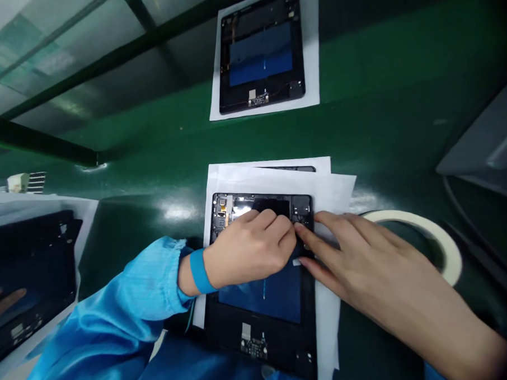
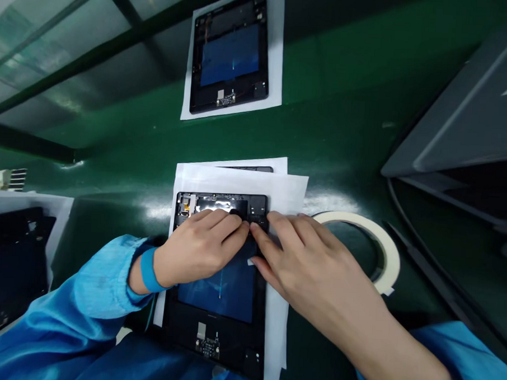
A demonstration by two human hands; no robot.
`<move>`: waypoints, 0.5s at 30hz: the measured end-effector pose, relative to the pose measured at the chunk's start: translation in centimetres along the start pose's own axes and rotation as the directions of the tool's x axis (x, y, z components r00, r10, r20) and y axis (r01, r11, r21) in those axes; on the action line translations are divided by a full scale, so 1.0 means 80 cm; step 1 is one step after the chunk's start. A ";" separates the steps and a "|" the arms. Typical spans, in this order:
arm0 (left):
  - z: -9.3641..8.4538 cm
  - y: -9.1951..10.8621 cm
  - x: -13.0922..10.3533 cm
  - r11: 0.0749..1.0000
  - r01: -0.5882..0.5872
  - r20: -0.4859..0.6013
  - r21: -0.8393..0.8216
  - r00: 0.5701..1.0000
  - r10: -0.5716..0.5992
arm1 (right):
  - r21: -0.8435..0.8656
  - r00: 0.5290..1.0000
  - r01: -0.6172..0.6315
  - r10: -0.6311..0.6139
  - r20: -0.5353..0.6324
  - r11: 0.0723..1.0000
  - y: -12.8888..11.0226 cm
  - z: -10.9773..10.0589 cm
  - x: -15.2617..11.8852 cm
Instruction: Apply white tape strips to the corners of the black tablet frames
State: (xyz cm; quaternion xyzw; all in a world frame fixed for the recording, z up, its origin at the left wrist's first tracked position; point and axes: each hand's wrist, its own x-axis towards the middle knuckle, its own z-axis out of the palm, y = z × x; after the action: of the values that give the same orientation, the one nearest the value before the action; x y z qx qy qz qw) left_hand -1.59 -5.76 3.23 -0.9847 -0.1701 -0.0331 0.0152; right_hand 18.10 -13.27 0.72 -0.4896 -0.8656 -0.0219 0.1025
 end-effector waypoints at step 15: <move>0.011 -0.007 -0.014 0.997 -0.068 -0.064 -0.036 0.996 0.065 | -0.069 0.950 -0.198 0.174 -0.258 0.978 0.002 -0.001 0.012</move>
State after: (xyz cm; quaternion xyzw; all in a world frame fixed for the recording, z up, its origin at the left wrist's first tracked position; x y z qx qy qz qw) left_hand -2.80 -5.61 2.28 -0.9885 -0.1361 -0.0665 0.0027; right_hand 17.76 -12.36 0.95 -0.5667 -0.7937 -0.1146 0.1894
